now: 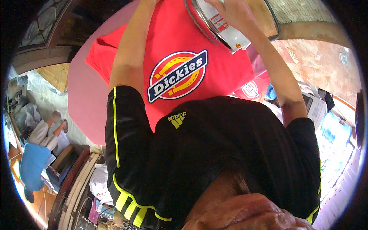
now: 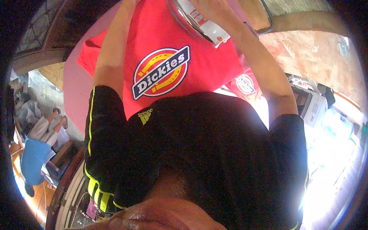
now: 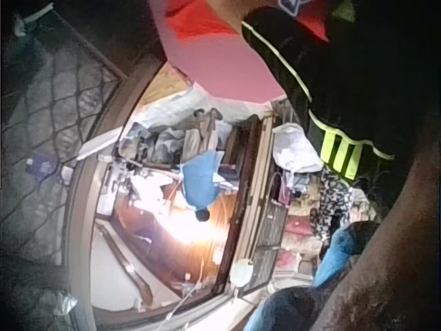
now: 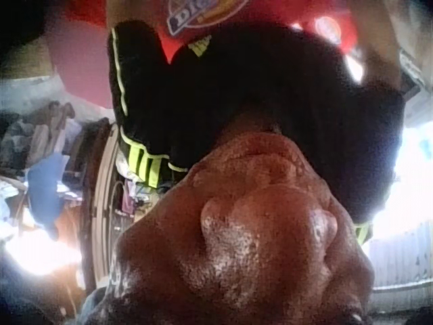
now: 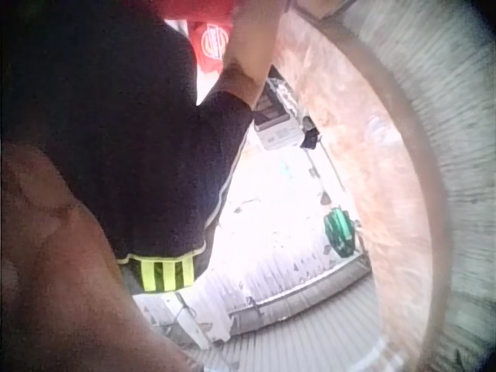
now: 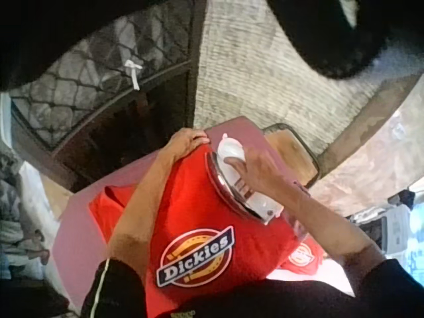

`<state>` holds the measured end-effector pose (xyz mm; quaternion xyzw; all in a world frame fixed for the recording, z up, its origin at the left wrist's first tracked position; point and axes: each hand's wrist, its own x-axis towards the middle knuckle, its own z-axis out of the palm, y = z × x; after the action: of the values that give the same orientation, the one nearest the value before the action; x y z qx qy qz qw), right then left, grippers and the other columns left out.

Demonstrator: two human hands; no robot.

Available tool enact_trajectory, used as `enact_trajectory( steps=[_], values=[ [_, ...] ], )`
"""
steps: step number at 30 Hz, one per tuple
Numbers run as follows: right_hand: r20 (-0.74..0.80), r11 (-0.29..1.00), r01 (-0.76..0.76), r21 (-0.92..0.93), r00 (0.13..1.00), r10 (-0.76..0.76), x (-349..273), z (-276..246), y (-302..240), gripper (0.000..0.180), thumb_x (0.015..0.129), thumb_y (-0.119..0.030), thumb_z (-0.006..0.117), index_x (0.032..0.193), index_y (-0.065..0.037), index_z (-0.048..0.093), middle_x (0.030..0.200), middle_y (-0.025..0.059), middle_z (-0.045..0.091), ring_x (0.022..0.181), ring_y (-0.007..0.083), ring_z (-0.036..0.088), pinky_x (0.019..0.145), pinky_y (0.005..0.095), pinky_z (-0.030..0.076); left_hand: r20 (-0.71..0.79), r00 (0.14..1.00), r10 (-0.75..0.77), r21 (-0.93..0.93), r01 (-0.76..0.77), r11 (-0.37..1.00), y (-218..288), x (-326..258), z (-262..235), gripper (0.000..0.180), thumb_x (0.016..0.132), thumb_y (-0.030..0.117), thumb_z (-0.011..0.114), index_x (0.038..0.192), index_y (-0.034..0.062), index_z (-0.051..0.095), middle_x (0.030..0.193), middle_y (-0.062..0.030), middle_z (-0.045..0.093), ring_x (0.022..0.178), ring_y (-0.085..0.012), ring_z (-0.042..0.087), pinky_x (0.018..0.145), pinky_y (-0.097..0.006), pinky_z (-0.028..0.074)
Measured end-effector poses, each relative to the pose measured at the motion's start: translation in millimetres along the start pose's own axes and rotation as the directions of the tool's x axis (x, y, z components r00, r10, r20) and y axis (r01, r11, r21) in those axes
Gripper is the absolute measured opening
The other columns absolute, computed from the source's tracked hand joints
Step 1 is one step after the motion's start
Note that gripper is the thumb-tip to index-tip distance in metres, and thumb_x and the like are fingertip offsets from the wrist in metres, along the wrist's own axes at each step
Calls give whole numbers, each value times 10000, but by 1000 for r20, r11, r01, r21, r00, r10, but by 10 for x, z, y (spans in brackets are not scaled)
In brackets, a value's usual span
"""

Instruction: The person irons a red t-shirt on a pink ironing board. They smooth the fabric with their hands, use a white iron to press the shirt, and flip the shirt over to iron the other side. The person adjusts the shirt's position multiple times to ensure all areas are pressed.

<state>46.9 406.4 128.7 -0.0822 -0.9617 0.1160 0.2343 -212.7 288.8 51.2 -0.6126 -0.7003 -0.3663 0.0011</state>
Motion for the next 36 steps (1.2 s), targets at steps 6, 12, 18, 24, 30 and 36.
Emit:
enact_trajectory(
  steps=[6, 12, 18, 24, 30, 36],
  values=[
    [-39, 984, 176, -38, 983, -178, 322, -183, -146, 380, 918, -314, 685, 1059, 38, 657, 866, 276, 660, 828, 471, 640, 757, 508, 517, -2, 968, -249, 50, 249, 967, 69, -185, -83, 251, 935, 244, 613, 1012, 9, 655, 996, -236, 684, 961, -418, 649, 806, -458, 513],
    [9, 983, 182, 37, 983, -183, 588, -82, -188, 391, 922, -329, 665, 996, 55, 675, 900, 294, 666, 904, 451, 648, 824, 503, 508, -336, 936, -106, 89, 144, 986, 73, -512, 47, 202, 874, 146, 646, 1025, 18, 608, 960, -230, 652, 963, -427, 623, 809, -461, 505],
    [282, 983, -30, -178, 956, 80, 873, -96, -344, 515, 948, -424, 612, 954, 87, 682, 877, 293, 687, 884, 448, 675, 791, 500, 523, -325, 871, -369, -150, 337, 929, 302, -548, -75, 222, 839, 61, 666, 1036, 19, 573, 855, -170, 634, 814, -313, 642, 732, -395, 509],
    [314, 990, -140, 9, 940, 130, 1043, 202, -199, 553, 960, -446, 592, 975, 101, 674, 881, 320, 679, 896, 456, 681, 789, 493, 534, -328, 827, -457, -205, 410, 889, 362, -536, -87, 244, 833, 38, 674, 1046, 22, 557, 821, -136, 656, 757, -259, 654, 709, -359, 523],
    [285, 998, -13, 63, 959, -6, 926, 178, -308, 546, 956, -441, 595, 973, 98, 676, 875, 313, 683, 871, 446, 690, 766, 486, 543, -425, 761, -491, -118, 491, 863, 316, -753, -161, 252, 817, 15, 702, 1011, 17, 542, 814, -129, 674, 745, -231, 665, 712, -326, 532],
    [256, 999, 11, -45, 967, 1, 857, -96, -332, 510, 946, -420, 610, 971, 84, 685, 870, 292, 692, 835, 439, 689, 760, 476, 541, -383, 763, -520, -335, 410, 848, 196, -633, -120, 218, 832, 9, 701, 974, 25, 537, 792, -75, 661, 728, -150, 621, 684, -300, 511]
  ],
)
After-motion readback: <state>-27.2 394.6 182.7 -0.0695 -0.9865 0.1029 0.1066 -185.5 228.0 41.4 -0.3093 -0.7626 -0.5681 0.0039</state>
